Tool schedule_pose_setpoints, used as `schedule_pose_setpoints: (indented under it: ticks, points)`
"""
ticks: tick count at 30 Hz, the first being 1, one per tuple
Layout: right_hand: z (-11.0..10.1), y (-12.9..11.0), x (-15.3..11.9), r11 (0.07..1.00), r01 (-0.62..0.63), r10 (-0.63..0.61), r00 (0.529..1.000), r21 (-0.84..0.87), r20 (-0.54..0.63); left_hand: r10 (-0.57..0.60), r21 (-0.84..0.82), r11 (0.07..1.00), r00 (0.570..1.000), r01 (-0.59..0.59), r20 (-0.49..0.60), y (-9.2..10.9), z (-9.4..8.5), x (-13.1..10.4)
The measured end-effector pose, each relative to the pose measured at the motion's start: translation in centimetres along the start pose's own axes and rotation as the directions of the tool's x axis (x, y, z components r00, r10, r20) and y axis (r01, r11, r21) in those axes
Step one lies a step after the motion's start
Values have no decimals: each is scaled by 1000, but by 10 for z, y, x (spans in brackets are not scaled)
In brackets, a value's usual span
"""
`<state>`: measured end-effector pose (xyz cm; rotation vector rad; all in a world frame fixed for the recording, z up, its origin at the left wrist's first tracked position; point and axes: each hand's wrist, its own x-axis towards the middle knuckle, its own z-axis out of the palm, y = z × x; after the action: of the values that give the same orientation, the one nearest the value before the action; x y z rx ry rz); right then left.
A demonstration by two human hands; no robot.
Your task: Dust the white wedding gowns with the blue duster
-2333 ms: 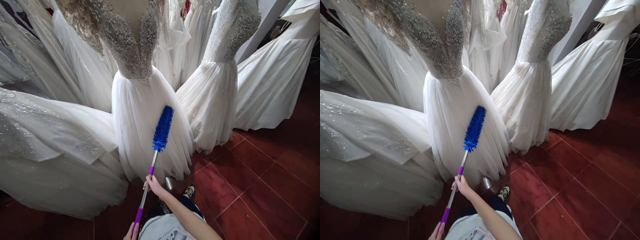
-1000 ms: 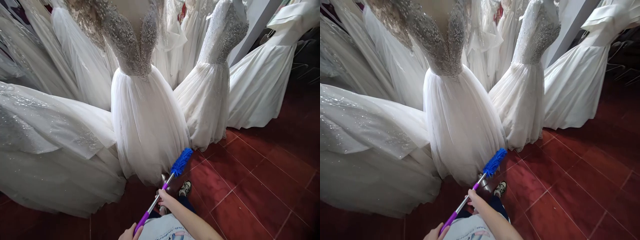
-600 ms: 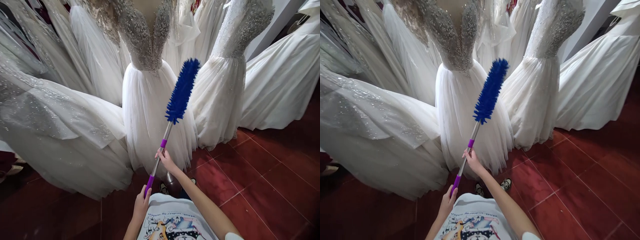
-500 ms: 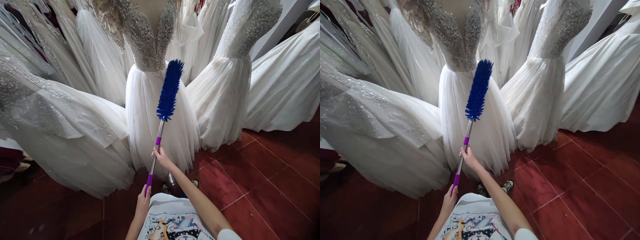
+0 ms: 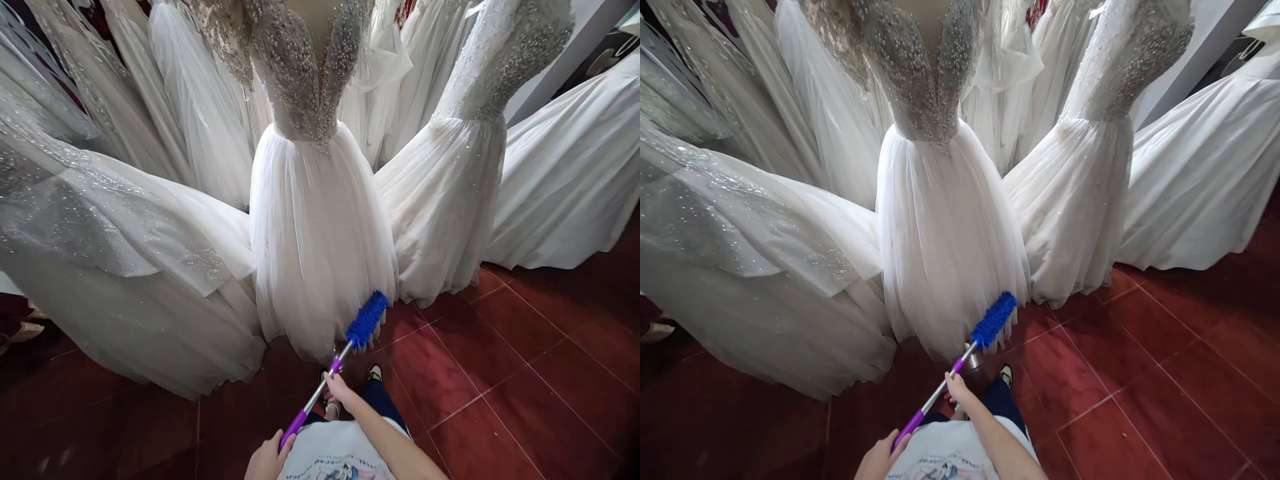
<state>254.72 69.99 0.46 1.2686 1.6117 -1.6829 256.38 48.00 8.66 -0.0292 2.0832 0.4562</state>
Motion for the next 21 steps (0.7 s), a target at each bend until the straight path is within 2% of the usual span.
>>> schedule_pose_setpoints:
  ticks: [2,5,7,9,13,15,17,19,21]
  points:
    - [-6,8,-5,998,18,-16,999,53,-35,11,41,999,1000,-11,-3,3,-1,-6]
    - [-16,-2,-14,974,162,-148,984,157,-98,51,-14,999,998,-52,-40,10,2,-7]
    - [-20,-24,-22,927,303,-276,950,219,-144,109,-52,992,990,-114,-91,18,6,-5]
    - [-20,-54,-33,858,442,-409,896,262,-172,155,-108,978,970,-177,-185,29,9,-6]
    - [-2,-116,-55,723,622,-618,777,301,-120,175,-294,913,923,-282,-343,47,6,-19]
    - [13,-133,-62,691,657,-671,738,302,-70,143,-362,886,914,-289,-380,44,1,-26]
    - [26,-135,-64,687,666,-686,726,290,-43,95,-390,884,917,-256,-387,33,-2,-27]
    - [35,-126,-60,707,654,-668,743,271,-51,67,-386,898,934,-210,-351,17,-2,-23]
    - [40,-110,-51,748,613,-614,785,254,-83,80,-371,910,958,-182,-275,0,-3,-14]
